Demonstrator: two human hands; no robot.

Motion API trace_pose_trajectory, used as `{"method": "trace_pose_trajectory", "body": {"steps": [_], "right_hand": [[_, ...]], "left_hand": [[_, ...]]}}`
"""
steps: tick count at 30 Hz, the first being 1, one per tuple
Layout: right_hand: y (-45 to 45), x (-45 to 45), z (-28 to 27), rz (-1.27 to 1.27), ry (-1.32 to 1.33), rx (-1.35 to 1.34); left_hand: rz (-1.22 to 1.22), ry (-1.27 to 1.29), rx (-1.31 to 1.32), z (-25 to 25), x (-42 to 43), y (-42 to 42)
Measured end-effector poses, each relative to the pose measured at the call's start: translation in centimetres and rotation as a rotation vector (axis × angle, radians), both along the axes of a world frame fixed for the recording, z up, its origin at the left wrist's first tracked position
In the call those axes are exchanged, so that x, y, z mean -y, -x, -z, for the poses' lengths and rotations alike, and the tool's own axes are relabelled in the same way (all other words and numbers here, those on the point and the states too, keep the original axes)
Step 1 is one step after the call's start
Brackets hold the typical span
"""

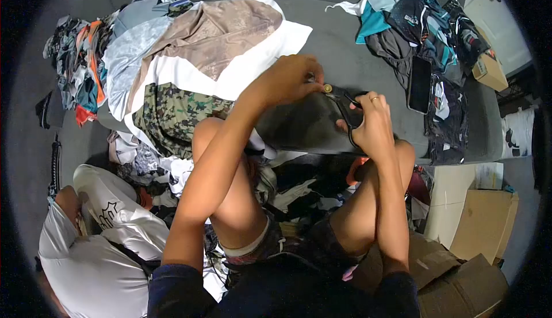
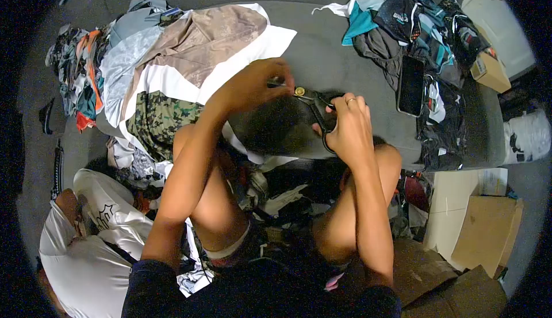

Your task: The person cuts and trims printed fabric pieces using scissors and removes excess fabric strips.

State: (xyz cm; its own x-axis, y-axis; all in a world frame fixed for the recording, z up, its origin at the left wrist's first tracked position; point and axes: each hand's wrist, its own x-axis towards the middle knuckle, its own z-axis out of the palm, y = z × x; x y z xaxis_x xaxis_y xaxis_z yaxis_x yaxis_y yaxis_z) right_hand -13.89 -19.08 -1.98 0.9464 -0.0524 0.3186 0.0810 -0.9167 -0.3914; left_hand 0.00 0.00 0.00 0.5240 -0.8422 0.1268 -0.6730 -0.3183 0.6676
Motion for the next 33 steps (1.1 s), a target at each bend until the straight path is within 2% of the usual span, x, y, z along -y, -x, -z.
{"method": "trace_pose_trajectory", "body": {"steps": [3,5,10,12,28,33], "right_hand": [[0.1,1.4,-0.5,0.007,0.015,0.053],[0.2,0.8,-0.3,-0.006,-0.008,0.054],[0.2,0.2,-0.1,-0.026,0.003,0.055],[0.2,0.2,-0.1,-0.01,0.045,0.071],[0.0,-0.4,0.1,0.032,0.13,0.113],[-0.1,-0.7,0.2,0.06,0.118,0.127]], "left_hand": [[-0.05,0.291,0.049,1.3,2.5,1.1],[-0.163,0.199,0.209,0.9,2.6,2.3],[-0.327,0.153,0.301,2.4,3.5,3.2],[-0.377,0.157,0.521,2.5,3.7,3.2],[-0.426,0.141,0.631,3.7,4.2,2.9],[-0.482,0.23,0.728,4.0,4.5,2.7]]}}
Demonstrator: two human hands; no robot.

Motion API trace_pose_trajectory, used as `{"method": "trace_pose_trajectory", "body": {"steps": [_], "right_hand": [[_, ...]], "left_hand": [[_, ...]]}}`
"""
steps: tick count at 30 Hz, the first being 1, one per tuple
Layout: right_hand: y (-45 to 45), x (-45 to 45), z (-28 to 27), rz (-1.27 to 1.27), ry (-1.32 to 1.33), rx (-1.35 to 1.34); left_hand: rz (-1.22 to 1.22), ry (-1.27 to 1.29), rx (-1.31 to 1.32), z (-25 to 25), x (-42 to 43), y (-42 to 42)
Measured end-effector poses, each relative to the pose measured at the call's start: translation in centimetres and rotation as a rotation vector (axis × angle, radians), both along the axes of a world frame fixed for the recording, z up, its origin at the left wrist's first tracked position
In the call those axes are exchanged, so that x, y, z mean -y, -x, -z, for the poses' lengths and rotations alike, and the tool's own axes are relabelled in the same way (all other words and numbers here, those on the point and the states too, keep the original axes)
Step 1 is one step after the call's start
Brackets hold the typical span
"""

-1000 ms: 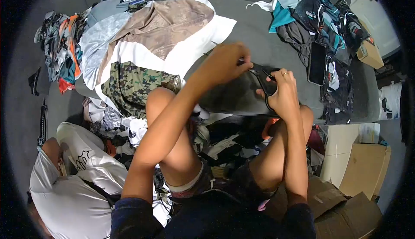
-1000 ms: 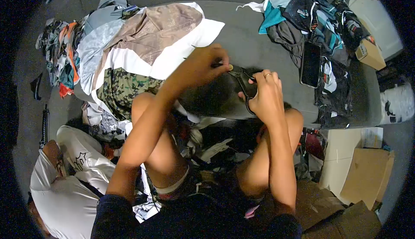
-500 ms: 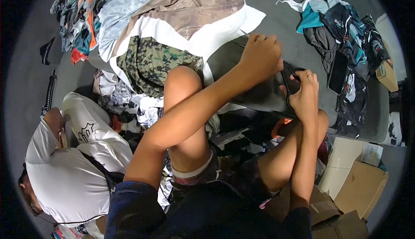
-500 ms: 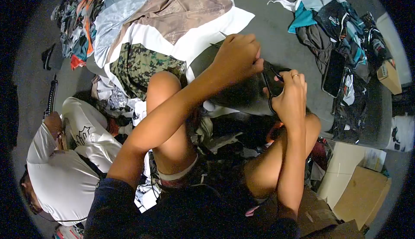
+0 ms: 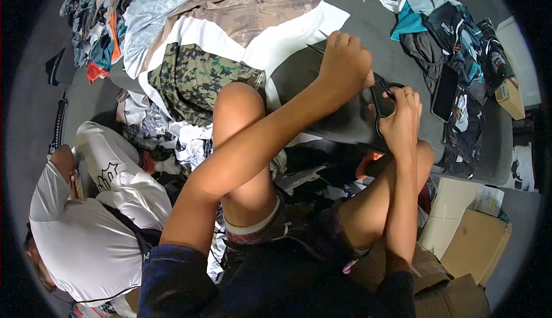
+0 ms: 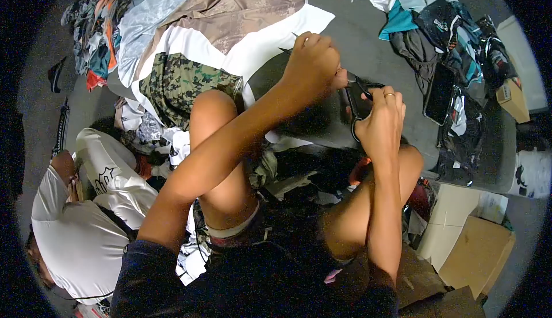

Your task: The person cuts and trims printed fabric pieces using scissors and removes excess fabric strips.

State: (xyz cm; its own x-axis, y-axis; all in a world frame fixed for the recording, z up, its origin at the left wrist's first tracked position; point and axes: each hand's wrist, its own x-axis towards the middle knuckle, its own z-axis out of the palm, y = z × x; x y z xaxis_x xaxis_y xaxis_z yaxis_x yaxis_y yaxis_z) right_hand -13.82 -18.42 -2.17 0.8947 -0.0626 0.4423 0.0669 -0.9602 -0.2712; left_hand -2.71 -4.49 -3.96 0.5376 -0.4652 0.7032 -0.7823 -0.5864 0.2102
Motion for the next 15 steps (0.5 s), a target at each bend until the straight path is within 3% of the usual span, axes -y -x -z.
{"method": "trace_pose_trajectory", "body": {"steps": [13,15], "right_hand": [[-0.1,0.2,0.6,0.042,0.006,0.031],[-0.3,0.5,1.2,0.019,-0.136,0.046]], "left_hand": [[-0.084,-0.026,0.022,-0.7,0.3,1.0],[-0.072,-0.04,0.048,-1.5,0.0,1.2]]}}
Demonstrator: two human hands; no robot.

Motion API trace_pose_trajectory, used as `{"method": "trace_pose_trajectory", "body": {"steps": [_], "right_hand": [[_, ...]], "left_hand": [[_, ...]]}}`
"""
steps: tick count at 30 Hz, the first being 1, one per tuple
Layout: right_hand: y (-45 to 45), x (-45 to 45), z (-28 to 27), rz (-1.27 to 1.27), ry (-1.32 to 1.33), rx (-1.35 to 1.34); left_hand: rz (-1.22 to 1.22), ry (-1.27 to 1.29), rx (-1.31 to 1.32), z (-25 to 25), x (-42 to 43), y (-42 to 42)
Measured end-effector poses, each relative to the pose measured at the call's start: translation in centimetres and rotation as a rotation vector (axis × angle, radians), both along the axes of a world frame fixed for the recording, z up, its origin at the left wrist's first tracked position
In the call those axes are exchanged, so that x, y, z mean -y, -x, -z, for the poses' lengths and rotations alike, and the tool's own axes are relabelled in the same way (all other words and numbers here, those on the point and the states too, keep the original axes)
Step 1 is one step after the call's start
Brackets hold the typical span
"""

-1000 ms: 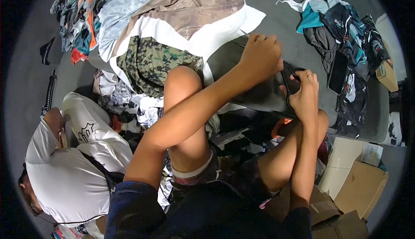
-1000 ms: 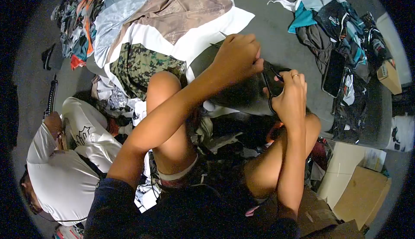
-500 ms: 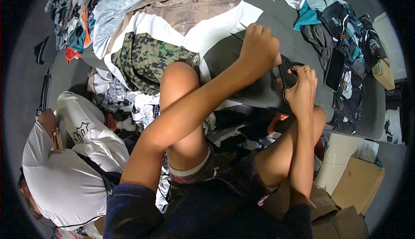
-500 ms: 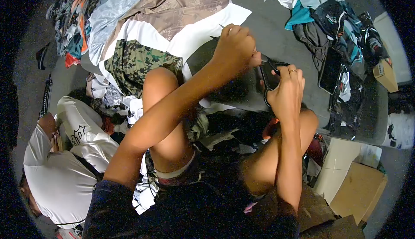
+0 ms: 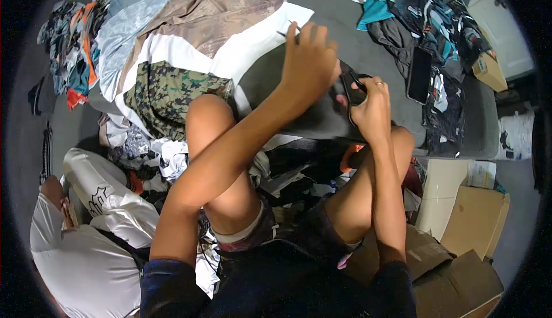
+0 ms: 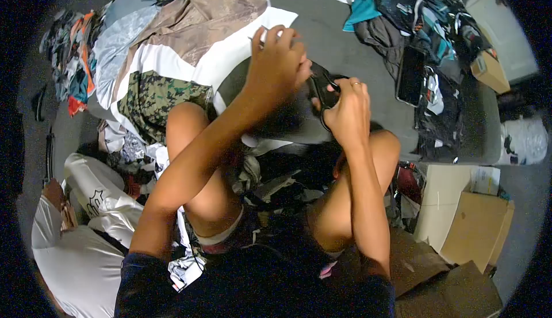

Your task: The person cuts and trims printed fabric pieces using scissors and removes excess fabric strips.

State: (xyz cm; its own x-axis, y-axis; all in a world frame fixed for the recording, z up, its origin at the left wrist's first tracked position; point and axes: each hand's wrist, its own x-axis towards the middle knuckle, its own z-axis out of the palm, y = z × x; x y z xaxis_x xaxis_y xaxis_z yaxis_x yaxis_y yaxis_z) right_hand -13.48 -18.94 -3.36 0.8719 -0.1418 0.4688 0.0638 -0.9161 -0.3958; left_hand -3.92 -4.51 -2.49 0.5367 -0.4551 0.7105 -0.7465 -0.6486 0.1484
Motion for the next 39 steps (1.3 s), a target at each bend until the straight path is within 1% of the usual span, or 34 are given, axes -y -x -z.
{"method": "trace_pose_trajectory", "body": {"steps": [1,3,5,7,8,9,10,11,13,14,15,16,17,18,19,20,21,22,23,24,25,27,28,30,31,33,35,37,38,39], "right_hand": [[-0.2,0.1,0.1,0.025,-0.097,-0.018],[-0.4,0.5,0.1,0.031,-0.339,-0.14],[-0.5,1.0,0.3,0.034,-0.477,-0.221],[0.0,1.2,-0.3,0.041,-0.588,-0.232],[0.2,1.2,-0.9,0.038,-0.563,-0.232],[0.3,1.3,-0.7,0.057,-0.566,-0.219],[0.2,1.3,-0.4,0.034,-0.607,-0.23],[0.1,1.3,-0.2,0.006,-0.65,-0.24],[0.4,1.2,-1.3,-0.008,-0.676,-0.189],[0.4,1.2,-1.4,-0.011,-0.688,-0.211],[0.3,0.9,-1.3,-0.021,-0.704,-0.238],[0.4,0.9,-1.4,-0.081,-0.788,-0.242],[0.5,1.2,-1.2,-0.157,-0.87,-0.251],[0.4,1.5,-0.7,-0.19,-0.972,-0.268],[0.9,1.3,-2.2,-0.213,-1.141,-0.328],[1.3,0.6,-3.0,-0.156,-1.314,-0.319],[0.7,1.7,-1.5,-0.255,-1.318,-0.306],[-0.3,2.4,0.0,-0.323,-1.417,-0.27],[-1.3,3.1,1.4,-0.393,-1.516,-0.236],[-1.1,2.8,1.1,-0.287,-1.414,-0.198],[-1.1,2.9,0.9,-0.316,-1.41,-0.161],[0.1,2.2,-0.3,-0.315,-1.011,0.027],[0.1,2.4,-0.3,-0.317,-1.008,0.032],[0.4,2.8,-0.5,-0.276,-1.065,0.002],[0.6,3.0,-0.5,-0.271,-1.066,0.004],[0.6,3.3,-0.7,-0.264,-1.09,0.026],[0.6,3.7,-0.7,-0.24,-1.071,-0.028],[0.9,4.4,-0.8,-0.198,-1.056,-0.072],[1.1,4.5,-1.1,-0.219,-1.061,-0.06],[1.0,4.3,-1.2,-0.252,-1.069,-0.051]], "left_hand": [[0.023,0.004,0.002,-0.5,-0.1,0.0],[0.067,0.049,0.025,-1.6,0.1,0.0],[0.113,0.075,-0.065,-3.1,0.0,0.1],[0.188,0.158,-0.032,-3.7,-0.3,0.1],[0.217,0.158,-0.029,-3.9,-0.5,-0.1],[0.237,0.178,-0.097,-4.2,-0.8,-0.4],[0.253,0.195,-0.163,-4.4,-1.3,-0.8],[0.267,0.186,-0.156,-4.6,-2.0,-1.2],[0.186,0.187,-0.447,-5.2,-3.7,-2.4],[0.19,0.17,-0.439,-4.5,-4.9,-3.4],[0.129,0.046,-0.503,-2.7,-6.5,-4.5],[0.052,-0.076,-0.562,-1.5,-7.8,-5.1],[-0.13,-0.232,-0.642,-1.0,-8.5,-4.8],[-0.178,-0.33,-0.667,1.2,-10.3,-5.5],[-0.316,-0.482,-0.785,1.8,-10.7,-5.8],[-0.298,-0.755,-0.874,0.6,-10.3,-5.2],[-0.366,-0.734,-0.873,3.9,-11.7,-6.2],[-0.332,-0.753,-0.819,4.7,-12.2,-5.9],[-0.327,-0.689,-0.809,4.4,-12.4,-5.3],[-0.302,-0.652,-0.73,4.5,-12.7,-5.0],[-0.318,-0.572,-0.736,4.7,-12.7,-4.7],[-0.333,-0.508,-0.689,4.9,-12.6,-4.8],[-0.332,-0.506,-0.683,5.0,-12.1,-5.4],[-0.271,-0.346,-0.855,4.9,-10.9,-6.4],[-0.266,-0.35,-0.855,5.0,-10.2,-6.5],[-0.292,-0.287,-0.752,5.7,-8.8,-6.7],[-0.319,-0.309,-0.736,6.1,-9.0,-7.2],[-0.527,-0.629,-0.66,6.3,-10.0,-7.9],[-0.514,-0.506,-0.741,6.3,-11.0,-7.9],[-0.521,-0.515,-0.744,6.4,-11.1,-8.0]]}}
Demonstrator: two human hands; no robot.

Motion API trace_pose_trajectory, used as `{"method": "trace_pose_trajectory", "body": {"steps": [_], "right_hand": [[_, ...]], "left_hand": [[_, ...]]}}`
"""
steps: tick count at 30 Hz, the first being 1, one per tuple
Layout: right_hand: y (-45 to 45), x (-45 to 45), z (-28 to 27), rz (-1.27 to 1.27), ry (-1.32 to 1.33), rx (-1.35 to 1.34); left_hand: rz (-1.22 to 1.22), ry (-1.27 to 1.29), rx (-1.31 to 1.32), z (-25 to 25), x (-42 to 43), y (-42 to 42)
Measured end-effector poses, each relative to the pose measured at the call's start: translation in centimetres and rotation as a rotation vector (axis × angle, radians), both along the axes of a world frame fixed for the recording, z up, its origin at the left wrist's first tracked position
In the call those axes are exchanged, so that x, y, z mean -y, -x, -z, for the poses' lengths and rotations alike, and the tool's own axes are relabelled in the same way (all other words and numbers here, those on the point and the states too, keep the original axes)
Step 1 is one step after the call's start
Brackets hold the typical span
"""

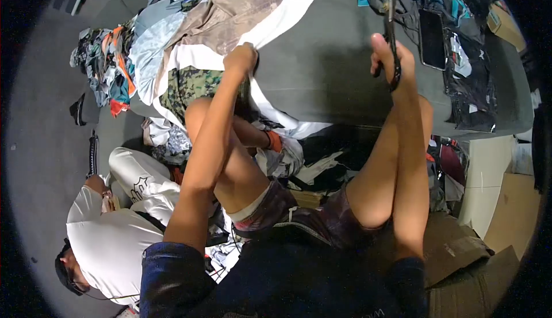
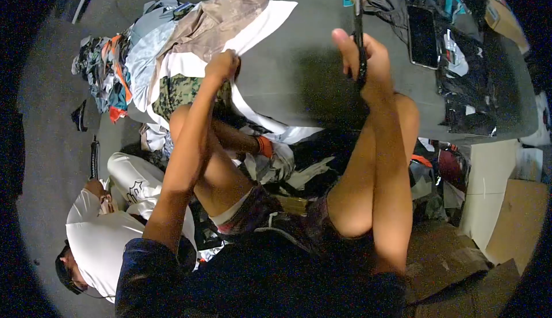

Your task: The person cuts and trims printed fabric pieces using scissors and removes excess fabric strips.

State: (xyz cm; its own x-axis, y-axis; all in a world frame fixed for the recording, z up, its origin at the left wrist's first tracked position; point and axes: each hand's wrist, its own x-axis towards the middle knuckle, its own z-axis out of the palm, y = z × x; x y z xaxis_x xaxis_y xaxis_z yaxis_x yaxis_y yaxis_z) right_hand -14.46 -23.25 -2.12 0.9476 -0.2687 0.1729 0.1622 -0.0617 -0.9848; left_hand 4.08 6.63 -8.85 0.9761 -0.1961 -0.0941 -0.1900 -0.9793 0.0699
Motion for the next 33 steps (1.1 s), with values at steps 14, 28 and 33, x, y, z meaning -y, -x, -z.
{"method": "trace_pose_trajectory", "body": {"steps": [14,28,33], "right_hand": [[-0.9,0.2,0.5,0.017,-0.036,0.042],[3.2,0.3,-0.3,-0.152,-0.498,-0.076],[6.4,-1.7,0.6,-0.218,-0.236,-0.409]], "left_hand": [[0.174,0.99,-0.386,-1.1,21.5,2.5],[0.635,0.136,-0.156,-1.0,3.3,2.9],[0.526,-0.103,-0.191,-2.0,0.2,7.8]]}}
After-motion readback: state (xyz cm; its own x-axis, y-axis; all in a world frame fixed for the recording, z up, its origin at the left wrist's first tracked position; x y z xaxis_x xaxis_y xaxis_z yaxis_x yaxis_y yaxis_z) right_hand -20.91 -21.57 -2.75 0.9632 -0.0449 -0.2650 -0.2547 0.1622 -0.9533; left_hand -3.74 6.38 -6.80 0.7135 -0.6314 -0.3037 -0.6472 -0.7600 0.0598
